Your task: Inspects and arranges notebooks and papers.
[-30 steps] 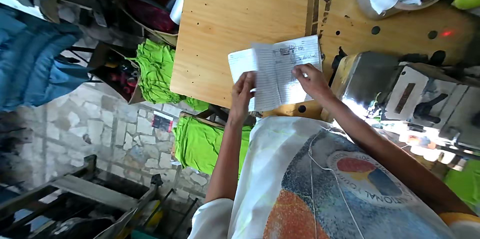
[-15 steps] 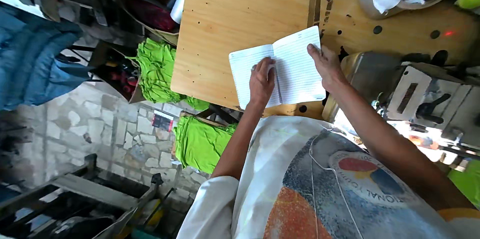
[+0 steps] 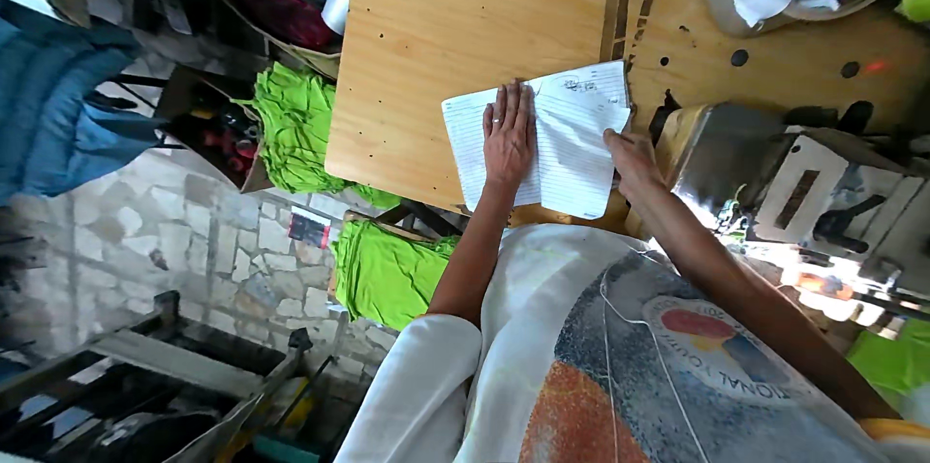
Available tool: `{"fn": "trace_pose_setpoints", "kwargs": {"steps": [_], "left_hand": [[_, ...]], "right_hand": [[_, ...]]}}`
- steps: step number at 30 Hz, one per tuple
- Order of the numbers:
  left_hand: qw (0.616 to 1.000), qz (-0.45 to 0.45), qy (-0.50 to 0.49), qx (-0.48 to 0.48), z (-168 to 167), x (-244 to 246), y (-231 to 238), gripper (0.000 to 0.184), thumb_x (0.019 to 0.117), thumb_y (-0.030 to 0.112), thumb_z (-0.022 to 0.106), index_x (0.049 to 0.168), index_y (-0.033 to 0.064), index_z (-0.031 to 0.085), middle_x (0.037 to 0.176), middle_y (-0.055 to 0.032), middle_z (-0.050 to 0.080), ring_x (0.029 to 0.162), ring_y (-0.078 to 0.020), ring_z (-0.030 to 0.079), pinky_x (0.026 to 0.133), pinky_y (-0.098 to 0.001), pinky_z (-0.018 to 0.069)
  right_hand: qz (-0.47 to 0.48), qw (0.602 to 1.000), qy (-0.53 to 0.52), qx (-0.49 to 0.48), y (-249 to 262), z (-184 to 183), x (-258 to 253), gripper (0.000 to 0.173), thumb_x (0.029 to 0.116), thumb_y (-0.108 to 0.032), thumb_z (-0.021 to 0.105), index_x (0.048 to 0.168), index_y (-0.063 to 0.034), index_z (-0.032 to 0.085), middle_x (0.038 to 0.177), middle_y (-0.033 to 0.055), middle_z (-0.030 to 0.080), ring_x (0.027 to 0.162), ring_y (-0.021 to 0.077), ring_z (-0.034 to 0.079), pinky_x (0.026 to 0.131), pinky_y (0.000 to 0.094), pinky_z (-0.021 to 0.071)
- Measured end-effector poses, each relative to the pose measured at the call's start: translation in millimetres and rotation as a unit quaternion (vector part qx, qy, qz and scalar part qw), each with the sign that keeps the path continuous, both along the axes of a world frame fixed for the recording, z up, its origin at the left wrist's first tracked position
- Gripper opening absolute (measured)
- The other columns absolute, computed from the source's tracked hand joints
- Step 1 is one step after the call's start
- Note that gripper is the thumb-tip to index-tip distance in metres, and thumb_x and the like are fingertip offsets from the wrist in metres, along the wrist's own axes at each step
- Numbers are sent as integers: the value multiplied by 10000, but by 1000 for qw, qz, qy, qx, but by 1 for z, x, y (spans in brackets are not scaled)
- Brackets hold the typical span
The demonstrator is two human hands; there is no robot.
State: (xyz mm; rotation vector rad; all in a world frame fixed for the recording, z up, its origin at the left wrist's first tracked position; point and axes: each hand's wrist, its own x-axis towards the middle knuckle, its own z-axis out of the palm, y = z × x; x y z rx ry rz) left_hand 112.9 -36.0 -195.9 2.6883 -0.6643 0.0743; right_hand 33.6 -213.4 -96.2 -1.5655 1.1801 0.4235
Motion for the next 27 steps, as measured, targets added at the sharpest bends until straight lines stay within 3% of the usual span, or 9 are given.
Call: {"fn": "trace_pose_setpoints", "kwargs": {"steps": [4, 7, 10, 12, 14, 17, 22, 25, 27], "left_hand": [[1000, 0, 6, 6, 2, 0, 0, 472, 1115, 259, 341, 1541, 115, 484, 1626, -82, 411, 1521, -271, 348, 1230, -495, 231], [1000, 7, 17, -1, 4, 2, 0, 474, 1110, 244, 338, 1544, 112, 477, 1626, -82, 410, 1525, -266, 342, 1234, -498, 221], [1000, 14, 12, 5, 4, 2, -2, 475, 1105, 236, 351, 1549, 121, 474, 1623, -81, 414, 1526, -269, 340, 1234, -503, 222], [1000, 16, 10, 13, 4, 2, -3, 480, 1103, 236, 349, 1557, 131, 463, 1632, -75, 401, 1532, -267, 327, 1236, -499, 216], [1000, 16, 12, 12, 4, 3, -3, 483, 1105, 237, 336, 1561, 135, 456, 1639, -73, 390, 1535, -267, 319, 1240, -501, 211], [1000, 11, 11, 7, 4, 2, -2, 486, 1106, 232, 322, 1560, 116, 452, 1636, -81, 392, 1531, -277, 328, 1237, -515, 212], [1000, 11, 21, 19, 5, 4, -2, 485, 1112, 252, 322, 1565, 131, 446, 1649, -68, 372, 1543, -264, 301, 1247, -491, 192], [1000, 1, 21, -10, 6, 4, 0, 477, 1105, 245, 356, 1553, 122, 464, 1634, -81, 396, 1534, -280, 322, 1246, -496, 200], [996, -10, 34, -85, 14, 8, 7, 495, 1073, 197, 450, 1540, 33, 449, 1608, -173, 411, 1508, -340, 361, 1236, -525, 246]], "right_hand": [[-20, 998, -33, -46, 1, 6, 3, 436, 1086, -381, 484, 1137, 24, 638, 1121, 197, 623, 1021, 263, 606, 890, 484, 497], [-27, 995, -38, -89, -9, 13, 11, 428, 1106, -333, 454, 1166, 44, 646, 1184, 215, 630, 1095, 271, 604, 973, 492, 467], [27, 993, -90, -74, -5, 22, 14, 474, 1098, -370, 465, 1368, 4, 569, 1307, 218, 621, 1215, 278, 609, 1052, 491, 469], [57, 991, -116, -41, -8, 21, 13, 599, 1022, -437, 610, 1456, -40, 500, 1339, 194, 626, 1241, 270, 619, 1059, 492, 491], [40, 991, -111, 56, -14, 21, 5, 616, 961, -339, 727, 1463, -78, 483, 1331, 134, 635, 1190, 206, 648, 1009, 423, 549], [-12, 989, -102, 106, -16, 19, -14, 516, 937, -76, 711, 1415, -42, 519, 1285, 144, 641, 1108, 207, 668, 940, 405, 577], [68, 967, -167, -179, -34, 46, 0, 445, 984, -154, 660, 1368, 46, 558, 1269, 246, 646, 1193, 311, 637, 1038, 506, 499], [92, 931, -254, -247, -56, 87, 19, 518, 998, -165, 619, 1460, 12, 466, 1346, 183, 614, 1236, 186, 620, 1063, 367, 508], [64, 925, -311, -210, -69, 99, 26, 516, 980, -128, 632, 1448, -1, 456, 1329, 139, 612, 1206, 121, 625, 1031, 312, 528]]}}
